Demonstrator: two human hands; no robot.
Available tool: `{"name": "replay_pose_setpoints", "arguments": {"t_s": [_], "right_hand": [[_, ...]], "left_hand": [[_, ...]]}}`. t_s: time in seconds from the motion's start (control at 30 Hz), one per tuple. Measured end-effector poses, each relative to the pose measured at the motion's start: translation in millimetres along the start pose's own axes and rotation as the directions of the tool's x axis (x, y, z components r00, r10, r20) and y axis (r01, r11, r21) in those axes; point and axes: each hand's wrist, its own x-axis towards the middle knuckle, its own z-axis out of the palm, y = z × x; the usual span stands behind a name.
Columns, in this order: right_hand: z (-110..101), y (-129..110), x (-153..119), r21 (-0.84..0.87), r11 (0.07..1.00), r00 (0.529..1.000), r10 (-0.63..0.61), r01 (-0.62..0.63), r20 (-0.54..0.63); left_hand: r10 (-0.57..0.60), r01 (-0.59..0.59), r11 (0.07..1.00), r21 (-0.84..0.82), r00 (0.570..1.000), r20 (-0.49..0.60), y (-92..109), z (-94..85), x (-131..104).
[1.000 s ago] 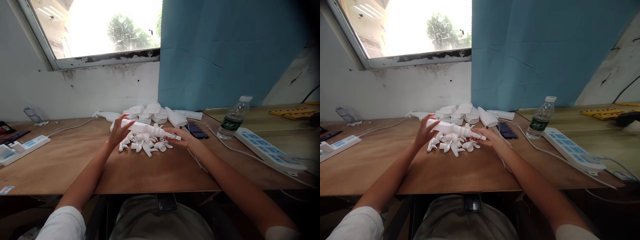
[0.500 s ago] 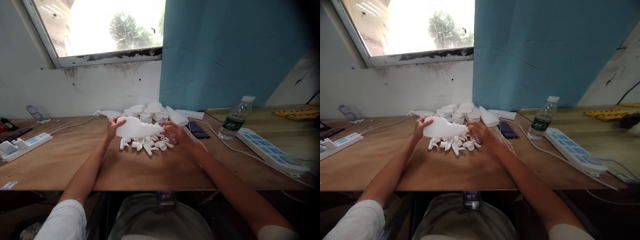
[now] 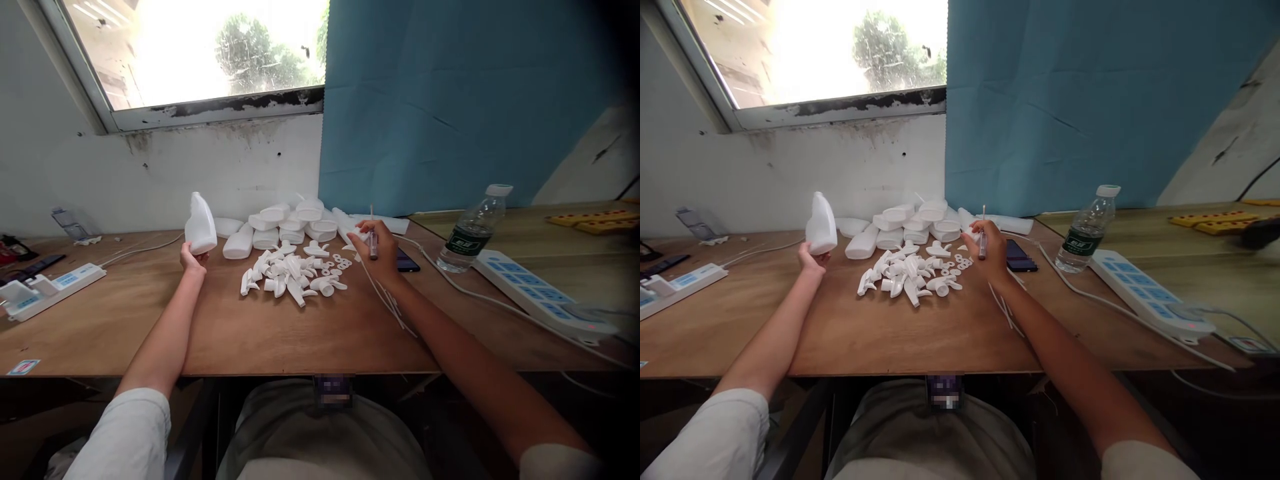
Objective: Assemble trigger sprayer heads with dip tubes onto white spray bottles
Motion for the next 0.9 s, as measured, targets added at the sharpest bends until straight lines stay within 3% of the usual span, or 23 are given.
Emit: {"name": "replay_pose_setpoints", "arguments": {"t_s": [0.1,0.2,0.37,0.57,0.73,0.8,0.9], "right_hand": [[0.0,-2.0,-1.9,-0.023,0.995,0.989,0.1,-0.098,0.113],[-0.6,1.3,-0.1,-0.052,0.973,0.948,0.232,-0.226,0.219],[-9.3,11.6,6.0,-0.093,0.936,0.894,0.352,-0.34,0.277],[-38.4,1.7,-21.1,-0.189,0.945,0.867,0.32,-0.266,0.382],[-49.8,-5.4,-45.5,-0.258,0.95,0.845,0.279,-0.175,0.456],[-54.7,-15.9,-49.6,-0.263,0.955,0.861,0.247,-0.138,0.445],[-72.3,-47.5,-70.4,-0.215,0.972,0.924,0.164,-0.092,0.345]], "left_hand": [[0.054,-0.053,0.993,0.101,0.998,-0.013,-8.4,-0.9,3.6],[0.135,-0.124,0.964,0.234,0.99,-0.032,-16.2,-5.1,6.3],[0.269,-0.232,0.838,0.494,0.963,-0.005,-22.2,-13.4,8.6],[0.309,-0.323,0.705,0.631,0.941,0.136,-24.7,-9.4,5.5],[0.332,-0.397,0.601,0.694,0.913,0.235,-27.1,-6.4,2.7],[0.327,-0.412,0.571,0.711,0.908,0.263,-27.9,-5.2,2.6],[0.296,-0.417,0.553,0.722,0.908,0.298,-30.1,-3.5,3.4]]}}
